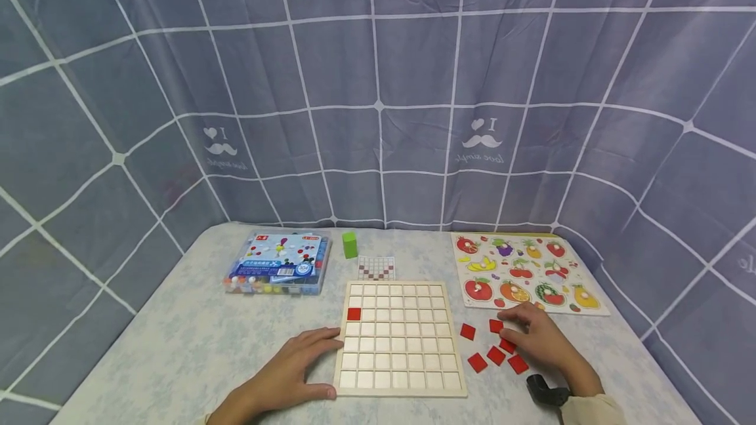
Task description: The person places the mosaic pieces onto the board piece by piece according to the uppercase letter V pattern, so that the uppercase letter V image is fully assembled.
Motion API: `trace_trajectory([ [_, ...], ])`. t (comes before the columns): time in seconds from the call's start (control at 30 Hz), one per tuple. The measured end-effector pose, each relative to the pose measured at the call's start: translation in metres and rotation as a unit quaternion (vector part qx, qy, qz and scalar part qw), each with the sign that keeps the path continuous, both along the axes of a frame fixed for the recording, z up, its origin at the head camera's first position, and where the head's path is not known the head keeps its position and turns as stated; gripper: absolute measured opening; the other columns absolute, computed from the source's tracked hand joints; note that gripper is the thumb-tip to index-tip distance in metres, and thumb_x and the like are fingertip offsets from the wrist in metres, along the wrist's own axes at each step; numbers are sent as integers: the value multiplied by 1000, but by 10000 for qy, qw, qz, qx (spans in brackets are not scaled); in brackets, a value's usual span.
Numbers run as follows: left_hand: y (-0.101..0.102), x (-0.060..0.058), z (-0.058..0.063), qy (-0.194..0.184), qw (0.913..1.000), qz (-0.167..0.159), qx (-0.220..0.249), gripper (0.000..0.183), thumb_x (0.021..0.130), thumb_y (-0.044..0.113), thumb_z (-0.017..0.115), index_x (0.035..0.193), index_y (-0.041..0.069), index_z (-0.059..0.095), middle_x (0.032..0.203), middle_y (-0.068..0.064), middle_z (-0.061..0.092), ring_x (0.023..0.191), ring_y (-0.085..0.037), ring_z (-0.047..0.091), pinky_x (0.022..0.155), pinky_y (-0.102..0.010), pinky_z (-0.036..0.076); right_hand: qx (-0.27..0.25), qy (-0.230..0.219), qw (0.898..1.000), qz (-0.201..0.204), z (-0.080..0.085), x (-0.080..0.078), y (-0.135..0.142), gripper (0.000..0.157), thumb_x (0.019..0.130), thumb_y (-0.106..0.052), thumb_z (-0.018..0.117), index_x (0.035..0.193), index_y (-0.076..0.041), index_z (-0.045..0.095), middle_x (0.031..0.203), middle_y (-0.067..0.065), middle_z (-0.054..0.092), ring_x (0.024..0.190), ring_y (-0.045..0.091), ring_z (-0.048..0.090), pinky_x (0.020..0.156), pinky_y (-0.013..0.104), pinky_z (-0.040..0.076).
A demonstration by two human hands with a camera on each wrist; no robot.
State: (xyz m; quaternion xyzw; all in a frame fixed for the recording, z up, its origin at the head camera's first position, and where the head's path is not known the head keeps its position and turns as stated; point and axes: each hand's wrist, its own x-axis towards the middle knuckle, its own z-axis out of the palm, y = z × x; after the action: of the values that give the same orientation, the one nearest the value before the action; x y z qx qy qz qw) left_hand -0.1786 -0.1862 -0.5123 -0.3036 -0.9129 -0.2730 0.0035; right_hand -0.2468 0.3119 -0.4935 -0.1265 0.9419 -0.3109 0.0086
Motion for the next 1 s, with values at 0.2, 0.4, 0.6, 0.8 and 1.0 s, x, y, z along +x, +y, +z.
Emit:
trace_trajectory([
  [0.2,0,-2,3,78,10000,-2,-16,74,85,71,64,144,27,55,153,4,45,139,-23,42,103,-59,38,225,564,9981,-136,-4,-3,-5,19,84,-17,83,101,-12,76,103,2,63,90,20,54,78,43,50],
  [0.4,-3,-4,5,213,9998,-8,-52,74,85,71,65,144,27,55,153,4,45,139,-22,42,103,-58,38,288,478,9980,-300,-4,-6,-10,18,84,-17,81,100,-10,76,103,4,64,91,23,56,80,48,50],
  [0.6,0,-2,4,-36,10000,-20,-3,73,86,71,64,144,27,55,153,4,45,139,-24,42,103,-60,37,428,281,9980,-363,-2,-2,-11,27,83,-28,84,101,-10,74,105,6,63,94,27,57,84,53,50],
  [0.8,2,2,3,-132,9999,44,-34,73,85,72,63,143,28,55,153,4,45,139,-24,42,104,-60,37,464,242,9977,-425,-2,-1,-13,27,80,-25,86,99,-10,74,104,7,63,92,25,54,80,47,49],
  [1.0,1,3,5,-83,10000,39,0,73,86,71,64,143,27,56,153,3,45,139,-24,42,104,-60,36,344,120,9978,-549,-2,-2,-16,21,82,-18,84,98,-8,74,103,7,63,92,25,54,82,47,48],
])
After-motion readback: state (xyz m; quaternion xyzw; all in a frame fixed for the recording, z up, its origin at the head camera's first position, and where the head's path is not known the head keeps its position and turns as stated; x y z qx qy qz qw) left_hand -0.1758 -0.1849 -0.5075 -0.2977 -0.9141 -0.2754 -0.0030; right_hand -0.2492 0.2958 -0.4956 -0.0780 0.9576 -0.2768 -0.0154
